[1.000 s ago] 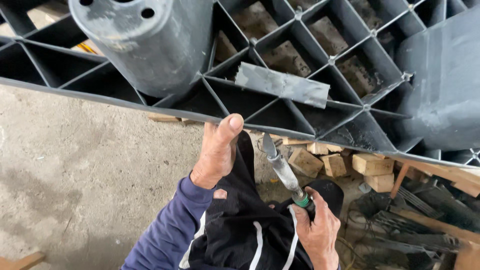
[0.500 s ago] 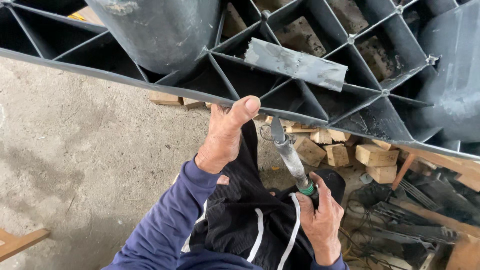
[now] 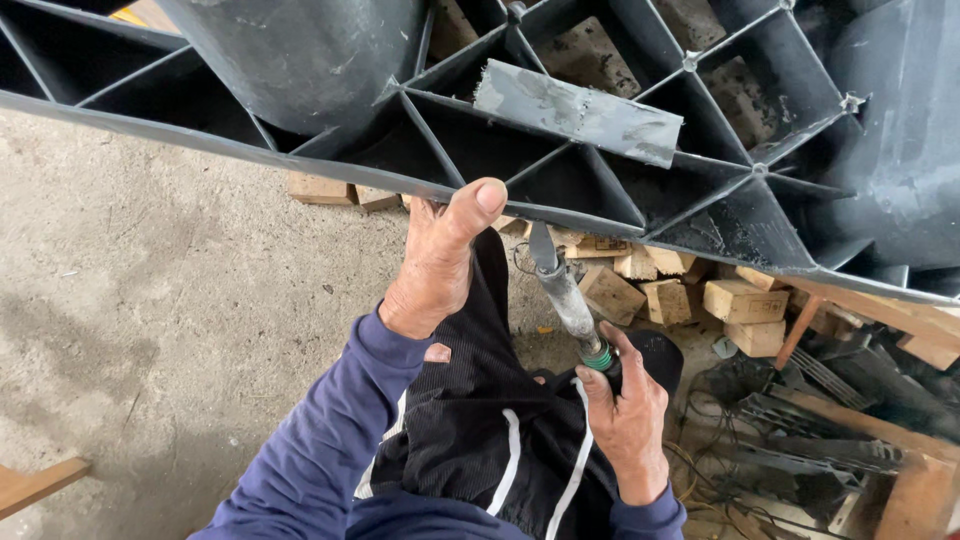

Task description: The person sits on the floor and uses a hand saw to cut a plastic crate, then uses a soldering iron to melt and fuse a plastic strip into the crate's grid structure. The person handles the crate, saw, and soldering iron throughout the process.

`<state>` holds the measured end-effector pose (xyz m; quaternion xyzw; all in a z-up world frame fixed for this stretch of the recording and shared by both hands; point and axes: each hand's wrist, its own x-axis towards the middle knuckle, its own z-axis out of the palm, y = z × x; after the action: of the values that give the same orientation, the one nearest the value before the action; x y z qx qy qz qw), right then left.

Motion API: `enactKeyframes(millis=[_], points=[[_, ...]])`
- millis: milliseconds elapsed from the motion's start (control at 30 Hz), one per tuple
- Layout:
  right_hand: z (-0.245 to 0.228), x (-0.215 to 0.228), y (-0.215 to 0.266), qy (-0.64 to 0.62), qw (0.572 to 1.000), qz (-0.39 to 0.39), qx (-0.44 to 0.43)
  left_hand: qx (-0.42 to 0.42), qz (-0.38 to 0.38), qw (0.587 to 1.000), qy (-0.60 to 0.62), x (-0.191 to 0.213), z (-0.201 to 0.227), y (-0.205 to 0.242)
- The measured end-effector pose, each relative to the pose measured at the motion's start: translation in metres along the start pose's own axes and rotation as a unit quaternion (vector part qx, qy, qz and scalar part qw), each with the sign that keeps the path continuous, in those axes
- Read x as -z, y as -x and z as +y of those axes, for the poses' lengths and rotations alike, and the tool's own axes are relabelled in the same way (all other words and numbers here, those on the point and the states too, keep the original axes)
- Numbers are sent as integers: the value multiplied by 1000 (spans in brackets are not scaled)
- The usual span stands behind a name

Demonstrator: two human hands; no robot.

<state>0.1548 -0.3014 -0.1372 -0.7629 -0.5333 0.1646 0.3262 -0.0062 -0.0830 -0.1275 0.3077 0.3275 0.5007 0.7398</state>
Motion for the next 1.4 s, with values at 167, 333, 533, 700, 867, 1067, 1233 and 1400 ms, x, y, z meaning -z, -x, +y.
enactKeyframes(millis=[167,333,533,700,867,1067,1233,1400], points=[[0,0,-1,-11,1000,-8,-3,-11,-17,1000,1,1,-2,-1],[9,-5,9,-27,993,-25,-113,-13,-45,999,-17,5,-6,-3],[21,-9,31,-16,996,73,-46,2,-49,999,-19,8,-12,-8],[28,-7,35,-19,996,78,-49,30,-10,999,-3,9,-18,-9],[26,-8,30,2,997,69,-41,26,-28,999,-14,13,-20,-10],[25,-9,26,10,997,63,-37,32,-31,999,-16,17,-22,-11],[24,-6,23,6,998,49,-50,22,-45,999,-12,15,-20,-10],[20,-2,20,11,998,57,-30,21,-63,997,-28,13,-15,-8]])
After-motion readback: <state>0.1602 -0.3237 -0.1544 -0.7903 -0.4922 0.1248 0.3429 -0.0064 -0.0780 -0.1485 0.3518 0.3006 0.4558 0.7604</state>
